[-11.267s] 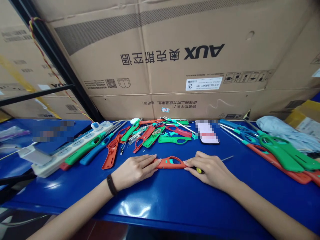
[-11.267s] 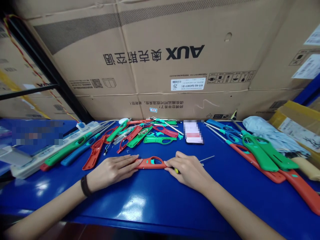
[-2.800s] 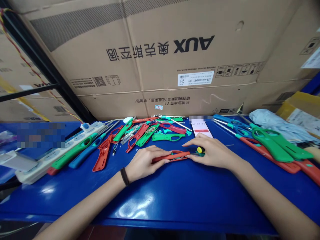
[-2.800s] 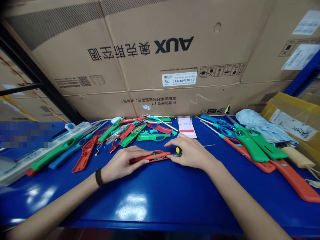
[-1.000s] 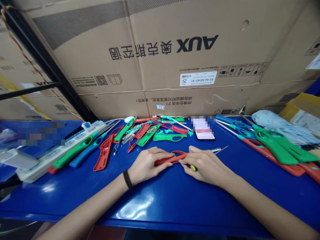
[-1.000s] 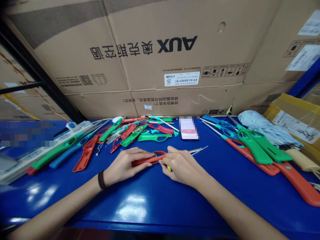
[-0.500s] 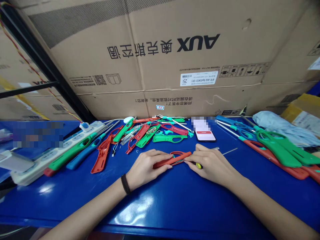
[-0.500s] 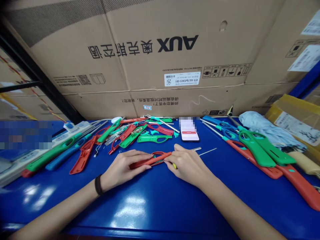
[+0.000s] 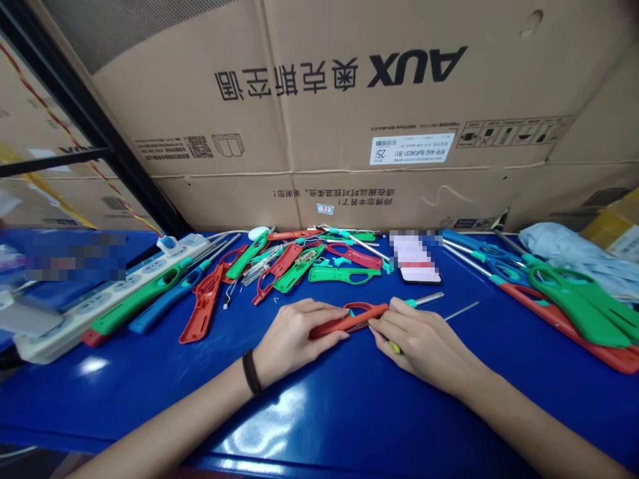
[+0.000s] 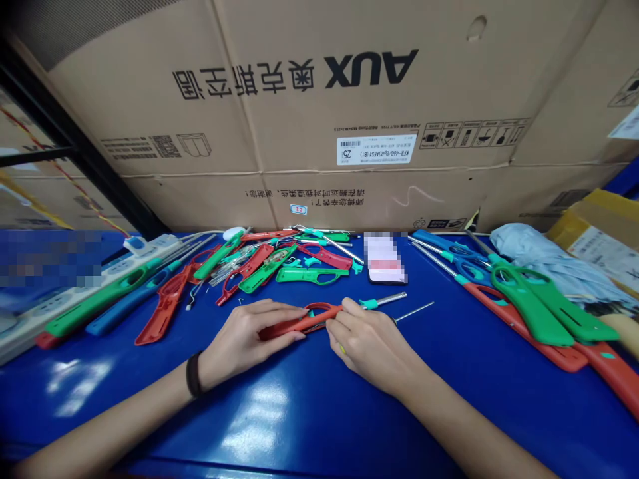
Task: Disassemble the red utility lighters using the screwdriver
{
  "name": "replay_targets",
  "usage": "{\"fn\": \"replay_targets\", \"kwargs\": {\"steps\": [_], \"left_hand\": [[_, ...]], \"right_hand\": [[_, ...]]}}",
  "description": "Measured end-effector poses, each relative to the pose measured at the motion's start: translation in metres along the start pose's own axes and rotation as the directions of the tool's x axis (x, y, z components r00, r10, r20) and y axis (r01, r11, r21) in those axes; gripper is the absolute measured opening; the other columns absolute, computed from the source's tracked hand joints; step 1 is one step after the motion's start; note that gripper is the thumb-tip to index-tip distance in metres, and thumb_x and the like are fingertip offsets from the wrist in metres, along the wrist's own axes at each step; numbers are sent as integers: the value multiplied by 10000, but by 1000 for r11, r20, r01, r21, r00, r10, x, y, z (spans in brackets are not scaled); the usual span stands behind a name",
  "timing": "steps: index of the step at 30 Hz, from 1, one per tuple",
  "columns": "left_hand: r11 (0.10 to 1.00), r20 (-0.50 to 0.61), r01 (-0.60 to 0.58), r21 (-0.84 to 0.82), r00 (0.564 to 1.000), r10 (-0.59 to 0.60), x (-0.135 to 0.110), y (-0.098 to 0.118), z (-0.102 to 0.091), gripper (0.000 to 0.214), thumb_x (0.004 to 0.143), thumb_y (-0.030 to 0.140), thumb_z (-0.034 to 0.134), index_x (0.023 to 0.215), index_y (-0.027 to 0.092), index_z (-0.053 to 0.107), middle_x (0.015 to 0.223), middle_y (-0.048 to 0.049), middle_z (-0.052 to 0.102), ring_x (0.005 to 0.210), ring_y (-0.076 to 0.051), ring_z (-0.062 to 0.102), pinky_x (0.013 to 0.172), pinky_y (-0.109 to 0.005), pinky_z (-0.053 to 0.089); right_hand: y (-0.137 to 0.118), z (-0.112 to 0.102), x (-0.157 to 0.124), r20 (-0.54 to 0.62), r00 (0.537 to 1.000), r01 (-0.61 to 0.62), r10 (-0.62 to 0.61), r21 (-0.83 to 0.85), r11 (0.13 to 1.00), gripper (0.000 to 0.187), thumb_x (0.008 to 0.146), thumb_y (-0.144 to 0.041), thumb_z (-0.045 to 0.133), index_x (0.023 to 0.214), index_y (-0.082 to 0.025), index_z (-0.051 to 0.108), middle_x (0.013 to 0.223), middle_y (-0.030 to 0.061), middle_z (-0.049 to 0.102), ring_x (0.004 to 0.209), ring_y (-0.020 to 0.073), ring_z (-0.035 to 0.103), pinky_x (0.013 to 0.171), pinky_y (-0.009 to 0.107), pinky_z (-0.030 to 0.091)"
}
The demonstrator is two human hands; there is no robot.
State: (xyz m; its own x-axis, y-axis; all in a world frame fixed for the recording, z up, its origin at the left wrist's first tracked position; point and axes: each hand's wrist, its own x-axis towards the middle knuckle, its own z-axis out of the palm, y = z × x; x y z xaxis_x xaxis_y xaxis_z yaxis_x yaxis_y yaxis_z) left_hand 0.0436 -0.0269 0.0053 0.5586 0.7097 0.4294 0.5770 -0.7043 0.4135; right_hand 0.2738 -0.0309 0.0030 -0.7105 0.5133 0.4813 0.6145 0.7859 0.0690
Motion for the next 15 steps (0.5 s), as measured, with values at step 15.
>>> {"fn": "replay_targets", "kwargs": {"steps": [15], "left_hand": [[999,-21,-48,-21,999,48,-2,-4,2,311,826,352,635,1106,217,645,1050,-50,688,922,-171,649,806,-301,544]], "right_hand": [[16,-22,1,-15,981,-192,195,112,975,174,864,-283,558,947,-241,705,901,16,711,800,178,587,640,278,511]]}}
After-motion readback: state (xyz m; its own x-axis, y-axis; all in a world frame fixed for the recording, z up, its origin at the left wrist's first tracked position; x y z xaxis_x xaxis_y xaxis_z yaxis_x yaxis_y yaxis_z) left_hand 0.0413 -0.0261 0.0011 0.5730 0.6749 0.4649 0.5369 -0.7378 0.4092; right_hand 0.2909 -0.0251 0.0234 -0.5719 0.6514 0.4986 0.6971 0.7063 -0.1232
